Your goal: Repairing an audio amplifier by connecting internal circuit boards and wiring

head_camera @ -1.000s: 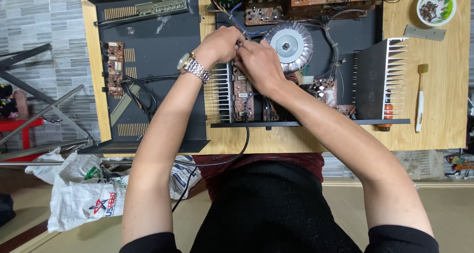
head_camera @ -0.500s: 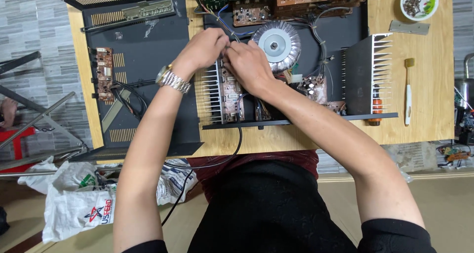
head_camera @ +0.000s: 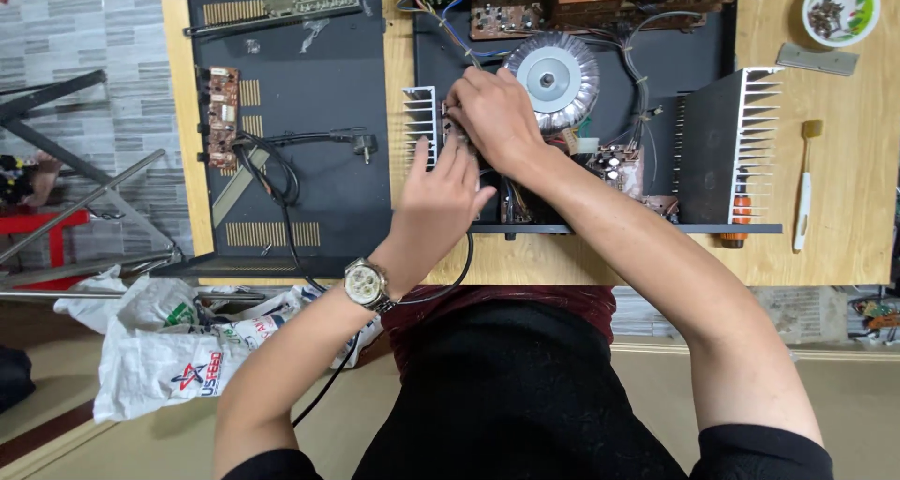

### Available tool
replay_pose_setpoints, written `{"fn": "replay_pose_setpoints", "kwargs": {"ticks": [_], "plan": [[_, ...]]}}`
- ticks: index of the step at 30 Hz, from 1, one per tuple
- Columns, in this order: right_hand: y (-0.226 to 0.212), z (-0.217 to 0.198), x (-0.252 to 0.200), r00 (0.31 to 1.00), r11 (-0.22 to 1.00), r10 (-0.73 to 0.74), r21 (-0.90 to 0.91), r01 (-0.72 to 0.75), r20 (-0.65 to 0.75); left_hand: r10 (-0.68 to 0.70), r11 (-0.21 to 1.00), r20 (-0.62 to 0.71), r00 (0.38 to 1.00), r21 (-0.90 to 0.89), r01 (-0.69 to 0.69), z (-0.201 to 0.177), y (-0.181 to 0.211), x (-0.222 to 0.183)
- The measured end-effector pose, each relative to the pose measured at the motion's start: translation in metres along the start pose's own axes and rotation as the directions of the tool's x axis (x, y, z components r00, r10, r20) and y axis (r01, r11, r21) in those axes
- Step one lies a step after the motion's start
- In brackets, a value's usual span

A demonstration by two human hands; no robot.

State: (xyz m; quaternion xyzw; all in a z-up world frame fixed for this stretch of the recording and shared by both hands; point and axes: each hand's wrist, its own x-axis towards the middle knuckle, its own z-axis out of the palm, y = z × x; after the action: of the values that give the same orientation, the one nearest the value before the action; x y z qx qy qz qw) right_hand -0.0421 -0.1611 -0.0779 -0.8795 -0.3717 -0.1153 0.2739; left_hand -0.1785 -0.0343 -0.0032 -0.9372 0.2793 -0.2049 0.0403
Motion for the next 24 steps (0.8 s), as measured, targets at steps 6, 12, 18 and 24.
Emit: {"fn": "replay_pose_setpoints", "kwargs": {"ticks": [6,12,18,24], "plan": [[-0.005,-0.006,0.001,0.999,1.0,0.027,-0.006,-0.027,0.027,0.059,0.993,0.172,0.983,0.092,-0.075,0.002,-0.018,-0.005],[-0.007,-0.01,0.003,0.999,0.999,0.022,-0.028,-0.021,0.034,0.164,0.979,0.214,0.963,0.089,-0.186,-0.005,-0.038,-0.007],[-0.009,-0.013,0.003,1.0,0.999,-0.003,-0.038,0.004,0.031,0.195,0.974,0.153,0.969,0.089,-0.21,-0.001,-0.043,-0.01],[-0.015,-0.019,0.006,0.993,0.991,0.006,-0.137,0.011,0.122,0.163,0.957,0.21,0.964,0.206,-0.207,-0.021,-0.043,-0.003]]}}
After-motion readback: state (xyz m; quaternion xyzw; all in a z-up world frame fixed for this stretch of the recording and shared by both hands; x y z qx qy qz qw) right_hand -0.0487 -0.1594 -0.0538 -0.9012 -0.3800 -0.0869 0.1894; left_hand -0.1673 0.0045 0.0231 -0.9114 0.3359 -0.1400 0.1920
